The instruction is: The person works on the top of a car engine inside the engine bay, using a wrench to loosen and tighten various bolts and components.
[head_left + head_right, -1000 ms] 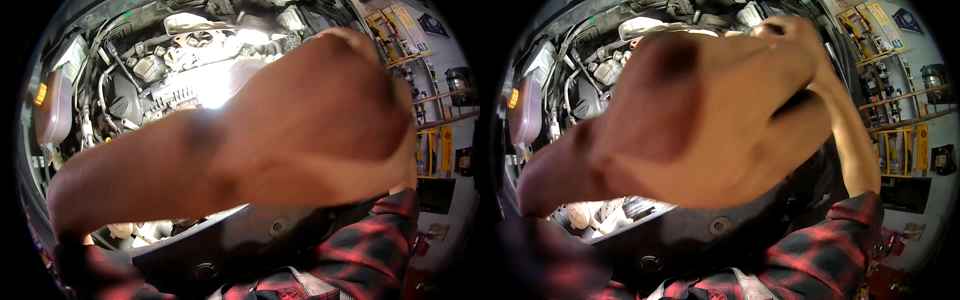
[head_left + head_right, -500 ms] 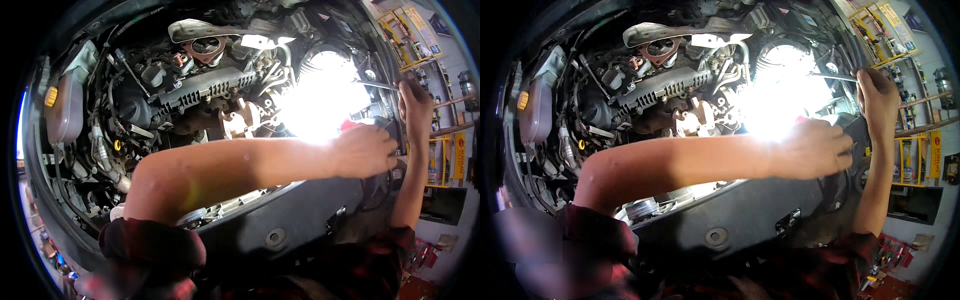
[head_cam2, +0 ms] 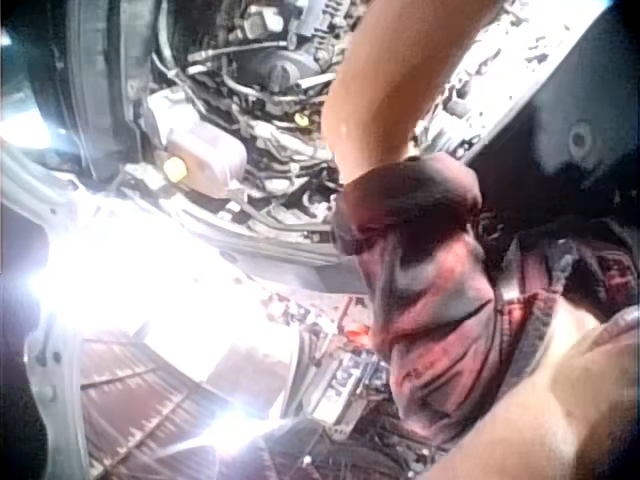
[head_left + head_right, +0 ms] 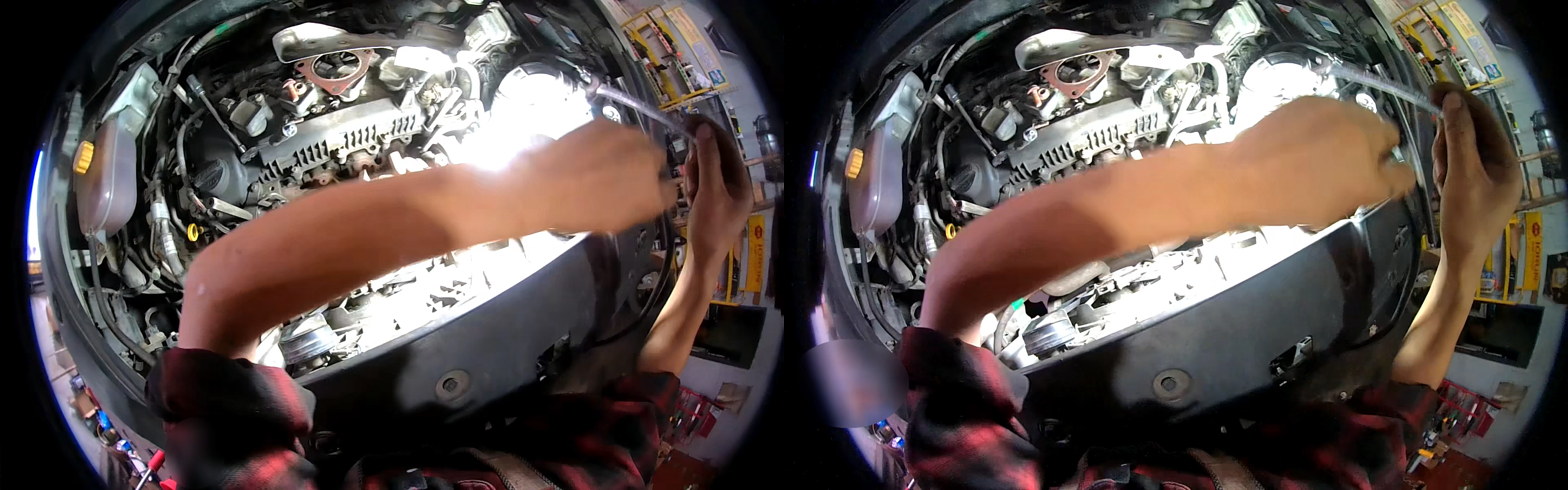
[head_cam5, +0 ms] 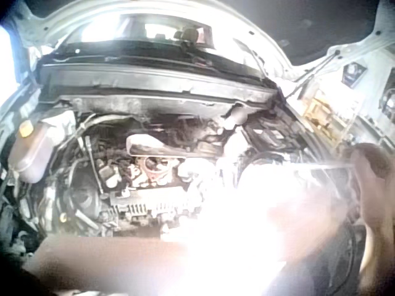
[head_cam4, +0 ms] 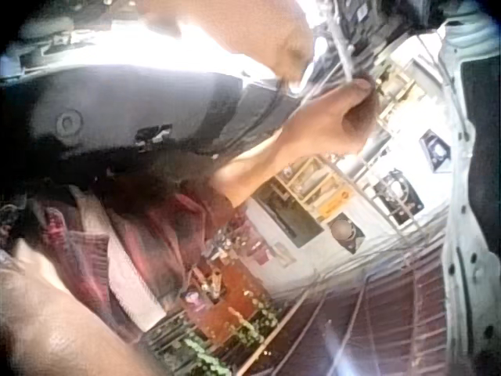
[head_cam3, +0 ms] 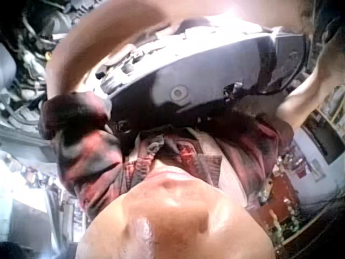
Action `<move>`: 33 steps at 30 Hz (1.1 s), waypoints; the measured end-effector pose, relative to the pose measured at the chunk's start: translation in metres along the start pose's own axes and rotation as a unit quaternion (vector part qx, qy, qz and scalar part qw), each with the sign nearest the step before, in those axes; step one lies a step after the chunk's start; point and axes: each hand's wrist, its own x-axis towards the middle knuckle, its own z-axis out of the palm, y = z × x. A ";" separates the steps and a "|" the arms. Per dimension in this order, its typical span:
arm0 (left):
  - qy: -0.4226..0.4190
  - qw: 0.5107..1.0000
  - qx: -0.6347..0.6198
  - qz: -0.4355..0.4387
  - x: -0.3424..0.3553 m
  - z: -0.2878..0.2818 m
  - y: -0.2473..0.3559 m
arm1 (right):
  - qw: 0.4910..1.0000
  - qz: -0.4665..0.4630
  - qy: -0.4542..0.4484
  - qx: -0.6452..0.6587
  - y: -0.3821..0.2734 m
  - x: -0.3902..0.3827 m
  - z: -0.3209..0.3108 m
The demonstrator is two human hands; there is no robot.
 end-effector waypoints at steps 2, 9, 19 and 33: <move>0.108 0.993 0.034 0.017 0.012 -0.018 -0.021 | 0.997 0.004 0.057 -0.055 -0.006 0.003 -0.006; 0.015 0.999 -0.047 0.000 0.047 -0.050 -0.074 | 0.992 -0.048 0.115 -0.006 -0.014 0.026 -0.018; 0.051 0.994 0.096 -0.021 -0.002 0.003 -0.110 | 0.996 -0.041 0.080 -0.020 0.009 0.003 -0.001; -0.096 0.991 0.073 0.055 -0.081 0.051 -0.075 | 0.993 -0.023 0.027 0.111 -0.038 -0.033 0.021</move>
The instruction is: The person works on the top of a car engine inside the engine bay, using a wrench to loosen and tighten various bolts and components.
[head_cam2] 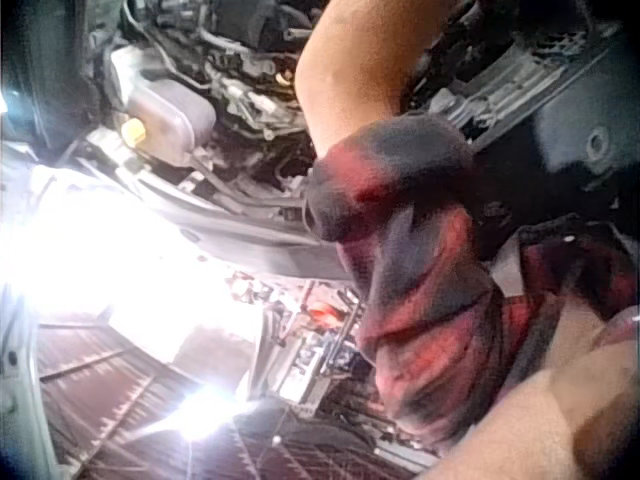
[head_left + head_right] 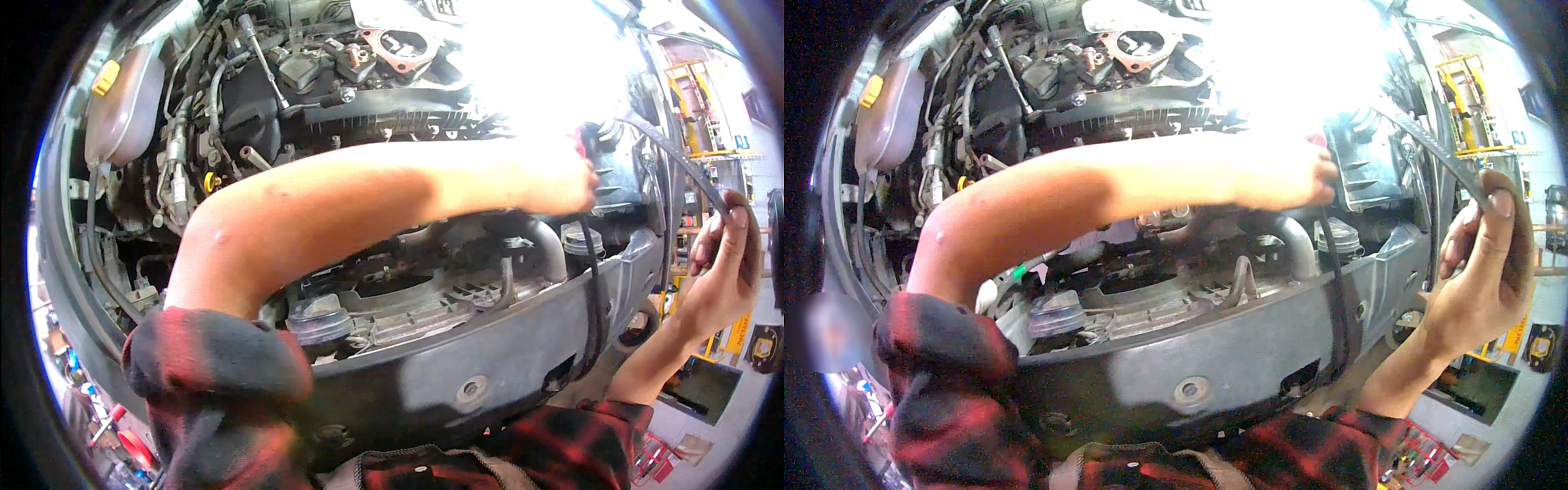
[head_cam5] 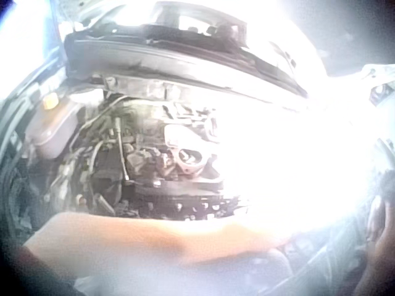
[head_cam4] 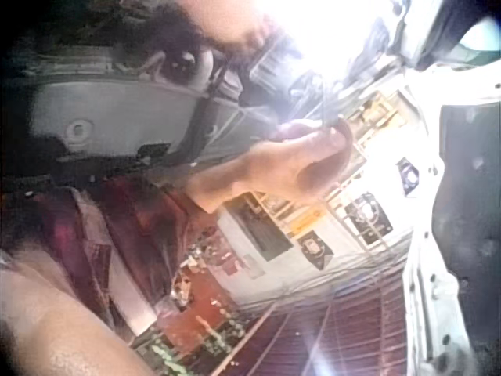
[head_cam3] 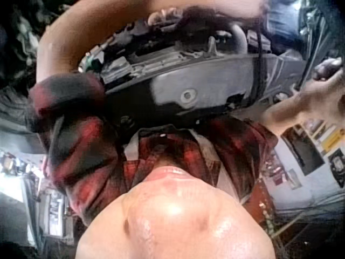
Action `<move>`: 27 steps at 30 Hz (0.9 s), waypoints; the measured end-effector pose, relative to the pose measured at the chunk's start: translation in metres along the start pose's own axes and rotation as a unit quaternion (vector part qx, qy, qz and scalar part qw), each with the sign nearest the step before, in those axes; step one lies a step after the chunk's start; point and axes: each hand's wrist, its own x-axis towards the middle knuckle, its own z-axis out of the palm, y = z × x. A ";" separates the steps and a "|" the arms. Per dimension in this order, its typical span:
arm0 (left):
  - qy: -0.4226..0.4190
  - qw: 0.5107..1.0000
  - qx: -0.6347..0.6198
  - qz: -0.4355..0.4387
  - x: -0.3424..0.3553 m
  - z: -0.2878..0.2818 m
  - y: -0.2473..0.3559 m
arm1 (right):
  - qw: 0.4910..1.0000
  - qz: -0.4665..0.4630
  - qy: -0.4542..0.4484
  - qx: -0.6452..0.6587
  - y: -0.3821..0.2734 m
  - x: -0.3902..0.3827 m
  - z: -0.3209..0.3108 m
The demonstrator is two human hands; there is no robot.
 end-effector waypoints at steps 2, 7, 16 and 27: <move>0.035 0.999 -0.019 -0.015 -0.009 0.010 0.010 | 1.000 0.014 -0.017 0.007 -0.004 -0.004 0.010; 0.044 0.998 0.040 -0.020 -0.019 0.004 0.016 | 0.999 -0.010 -0.023 -0.019 -0.010 -0.015 0.028; 0.172 0.983 -0.032 -0.053 0.028 -0.105 0.009 | 0.988 -0.001 0.078 0.136 -0.036 -0.002 0.028; 0.139 0.944 -0.252 -0.161 -0.022 -0.124 0.107 | 0.993 -0.088 0.046 0.066 -0.051 -0.020 -0.004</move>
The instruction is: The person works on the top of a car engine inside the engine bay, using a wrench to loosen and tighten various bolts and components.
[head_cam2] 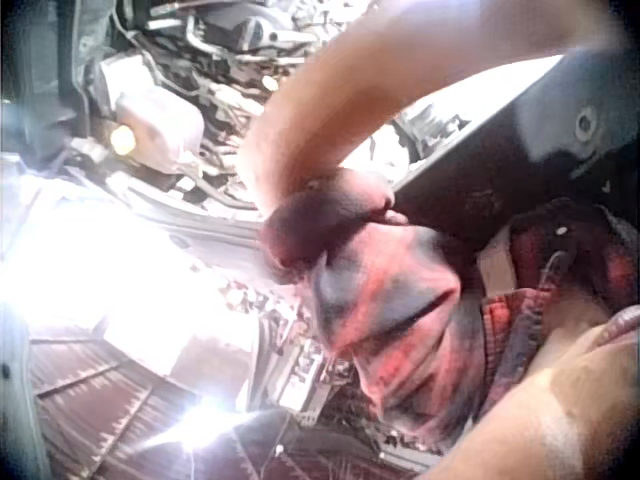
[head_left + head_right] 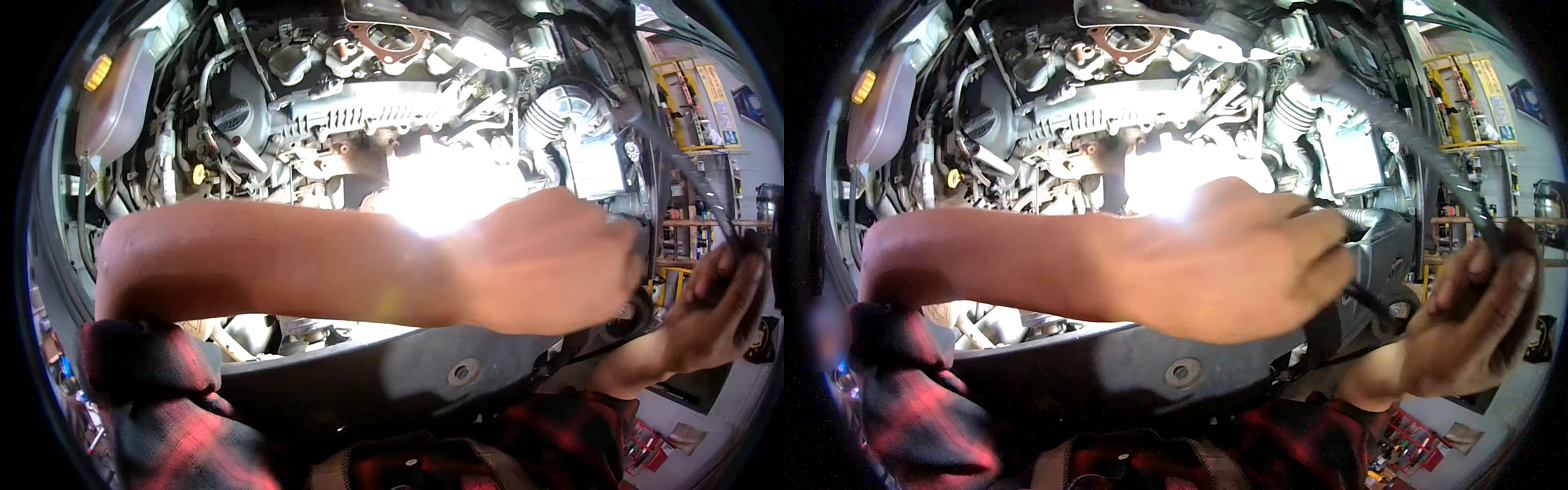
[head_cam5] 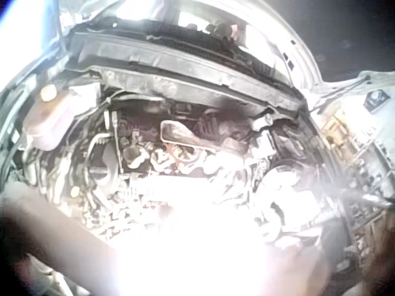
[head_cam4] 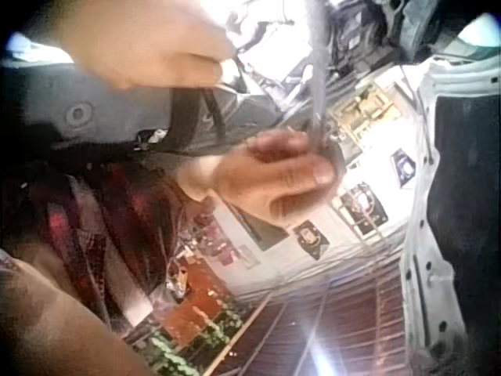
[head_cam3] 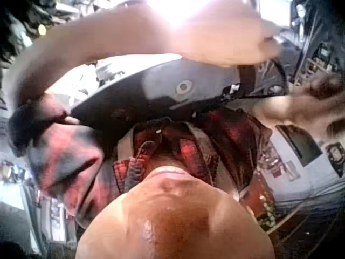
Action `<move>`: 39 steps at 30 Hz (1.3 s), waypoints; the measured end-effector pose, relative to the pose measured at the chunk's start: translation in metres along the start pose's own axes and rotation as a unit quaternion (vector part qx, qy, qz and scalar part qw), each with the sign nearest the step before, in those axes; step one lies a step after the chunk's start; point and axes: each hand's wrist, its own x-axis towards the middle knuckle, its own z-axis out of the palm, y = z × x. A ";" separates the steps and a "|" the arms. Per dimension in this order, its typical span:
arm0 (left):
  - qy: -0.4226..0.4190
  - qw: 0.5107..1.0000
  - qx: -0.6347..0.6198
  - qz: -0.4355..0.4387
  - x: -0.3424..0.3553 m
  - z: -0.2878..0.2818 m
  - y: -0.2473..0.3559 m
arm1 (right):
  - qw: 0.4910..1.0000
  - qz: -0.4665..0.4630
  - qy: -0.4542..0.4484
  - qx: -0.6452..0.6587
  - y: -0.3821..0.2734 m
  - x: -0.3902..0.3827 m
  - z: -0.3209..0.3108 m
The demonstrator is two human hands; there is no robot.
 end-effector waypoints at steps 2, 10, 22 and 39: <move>-0.054 0.997 0.050 -0.003 -0.016 0.002 -0.008 | 0.993 0.084 -0.028 0.074 0.001 -0.008 0.003; -0.148 0.988 0.042 -0.010 -0.036 0.026 -0.001 | 0.991 0.099 -0.071 0.047 0.003 -0.024 0.031; -0.222 0.965 0.095 -0.099 -0.041 0.006 -0.035 | 0.990 0.109 -0.084 0.027 0.009 -0.035 0.042; -0.348 0.907 0.131 -0.198 -0.119 0.029 -0.098 | 0.986 0.081 -0.145 0.023 0.008 -0.047 0.052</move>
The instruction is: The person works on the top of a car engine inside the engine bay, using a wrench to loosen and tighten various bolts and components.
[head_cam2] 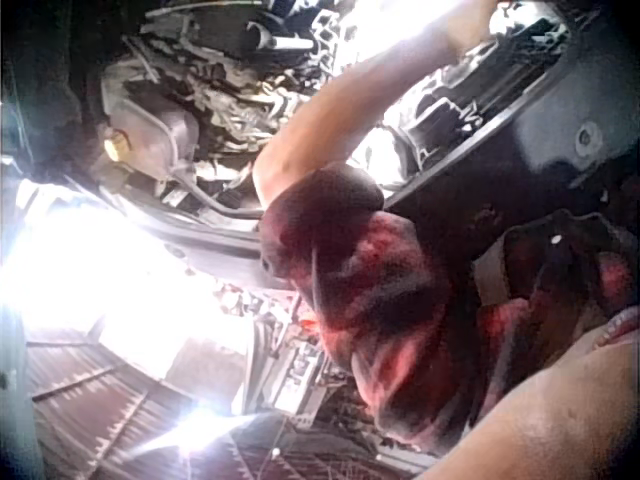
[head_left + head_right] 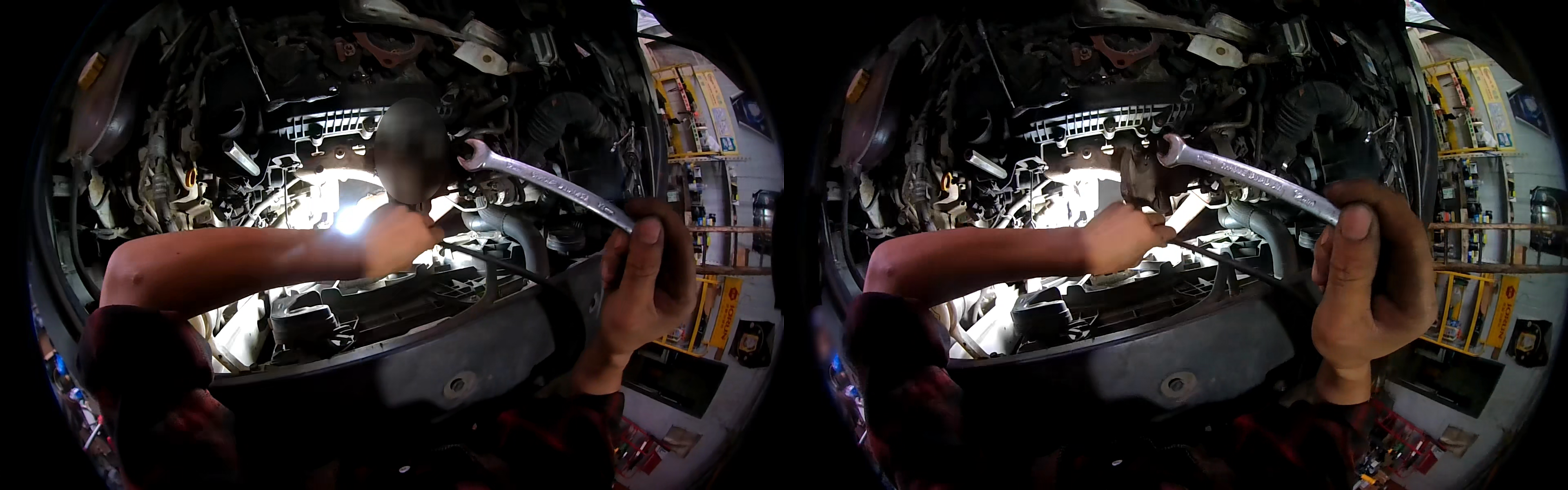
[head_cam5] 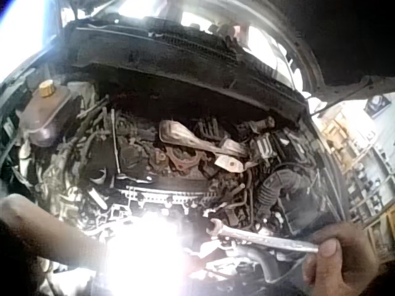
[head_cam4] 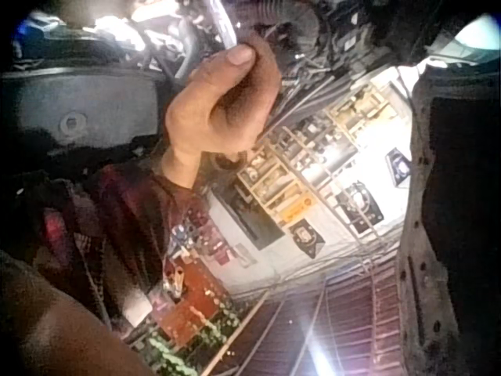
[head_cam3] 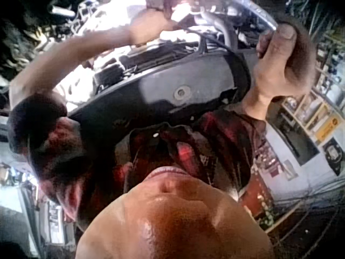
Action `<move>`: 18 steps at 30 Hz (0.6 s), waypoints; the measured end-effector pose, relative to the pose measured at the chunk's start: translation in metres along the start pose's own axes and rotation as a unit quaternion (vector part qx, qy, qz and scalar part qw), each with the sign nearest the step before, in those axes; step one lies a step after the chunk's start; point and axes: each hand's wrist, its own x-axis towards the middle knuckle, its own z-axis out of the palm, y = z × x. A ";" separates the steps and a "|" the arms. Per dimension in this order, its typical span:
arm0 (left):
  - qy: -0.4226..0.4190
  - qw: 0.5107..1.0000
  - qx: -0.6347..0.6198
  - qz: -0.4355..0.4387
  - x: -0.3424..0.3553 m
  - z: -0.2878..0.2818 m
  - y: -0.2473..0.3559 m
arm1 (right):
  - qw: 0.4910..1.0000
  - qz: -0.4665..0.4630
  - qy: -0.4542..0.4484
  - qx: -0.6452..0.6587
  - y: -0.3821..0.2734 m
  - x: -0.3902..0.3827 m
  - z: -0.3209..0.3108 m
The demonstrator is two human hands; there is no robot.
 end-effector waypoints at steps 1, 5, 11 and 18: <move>-0.039 0.999 -0.005 -0.009 0.000 0.007 -0.002 | 1.000 0.006 0.005 -0.008 0.000 0.000 0.001; 0.019 0.998 -0.055 0.021 0.025 0.026 0.004 | 1.000 0.016 -0.001 -0.012 0.003 -0.002 0.006; 0.062 0.995 -0.077 0.035 0.064 0.027 0.021 | 1.000 0.003 0.017 -0.009 0.011 -0.001 0.000; 0.055 0.987 -0.154 -0.002 0.061 0.026 0.016 | 0.999 0.004 0.041 -0.025 0.015 0.007 -0.008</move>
